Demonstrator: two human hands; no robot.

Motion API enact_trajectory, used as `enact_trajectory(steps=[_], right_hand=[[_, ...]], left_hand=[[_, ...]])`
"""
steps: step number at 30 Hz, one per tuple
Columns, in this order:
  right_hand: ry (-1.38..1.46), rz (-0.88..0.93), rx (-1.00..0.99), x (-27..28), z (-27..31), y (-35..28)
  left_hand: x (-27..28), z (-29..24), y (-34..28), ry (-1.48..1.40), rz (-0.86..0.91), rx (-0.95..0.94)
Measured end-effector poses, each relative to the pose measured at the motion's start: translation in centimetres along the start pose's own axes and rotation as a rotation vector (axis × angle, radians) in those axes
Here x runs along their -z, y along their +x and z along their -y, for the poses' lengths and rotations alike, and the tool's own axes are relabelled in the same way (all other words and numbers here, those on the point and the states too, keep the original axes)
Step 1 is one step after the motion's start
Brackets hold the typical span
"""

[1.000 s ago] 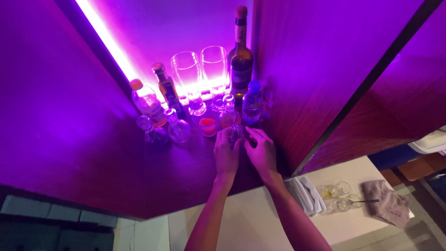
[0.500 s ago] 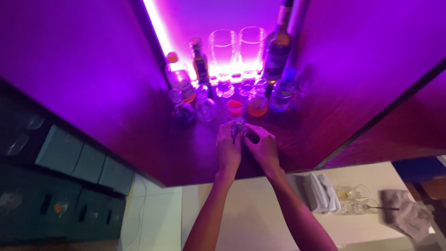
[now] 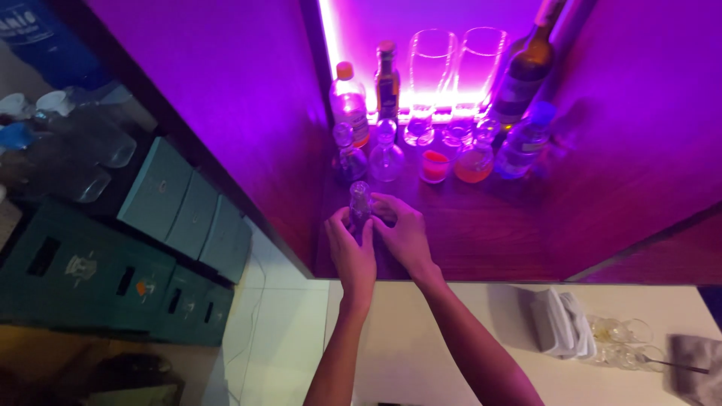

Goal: Organizing bottles and glasses on a shelf and cleaning the cabinet surfaces with a cloth.

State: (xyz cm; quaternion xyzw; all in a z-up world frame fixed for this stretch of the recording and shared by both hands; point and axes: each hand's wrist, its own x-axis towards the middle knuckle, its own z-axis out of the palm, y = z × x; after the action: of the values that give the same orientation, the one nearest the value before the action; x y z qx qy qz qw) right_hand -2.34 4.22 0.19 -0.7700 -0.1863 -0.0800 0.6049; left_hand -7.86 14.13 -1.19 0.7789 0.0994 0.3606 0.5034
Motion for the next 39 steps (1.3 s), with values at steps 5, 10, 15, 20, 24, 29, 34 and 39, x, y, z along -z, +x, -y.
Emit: enact_trajectory(steps=[5,10,15,20,24,29,34,39], right_hand=[[0.044,0.043,0.017,-1.8,0.0,0.5],[0.06,0.098,0.04,-2.4,-0.6,0.8],[-0.029,0.071,0.032,-1.4,0.1,-0.2],[-0.036,0.006,-0.026,1.7,2.0,-3.7],[0.023,-0.118,-0.064,5.7,2.9,-7.1],[-0.054,-0.259,-0.094,11.3,3.4,-11.4],[-0.127,-0.362,-0.074,16.4,2.6,-15.5],[-0.148,-0.453,-0.118,20.7,0.7,-19.2]], left_hand=[[1.6,-0.1,0.5,0.072,-0.016,-0.062],[1.8,0.2,0.6,0.096,0.016,-0.035],[2.3,-1.2,-0.5,0.072,0.052,0.002],[1.2,-3.1,-3.3,0.061,0.098,-0.109],[-0.2,-6.7,-6.0,-0.067,0.214,-0.097],[-3.7,-8.7,-10.5,-0.118,0.294,-0.199],[-6.9,-11.0,-14.7,-0.207,0.425,-0.173],[-10.1,-12.6,-18.6,-0.292,0.566,-0.13]])
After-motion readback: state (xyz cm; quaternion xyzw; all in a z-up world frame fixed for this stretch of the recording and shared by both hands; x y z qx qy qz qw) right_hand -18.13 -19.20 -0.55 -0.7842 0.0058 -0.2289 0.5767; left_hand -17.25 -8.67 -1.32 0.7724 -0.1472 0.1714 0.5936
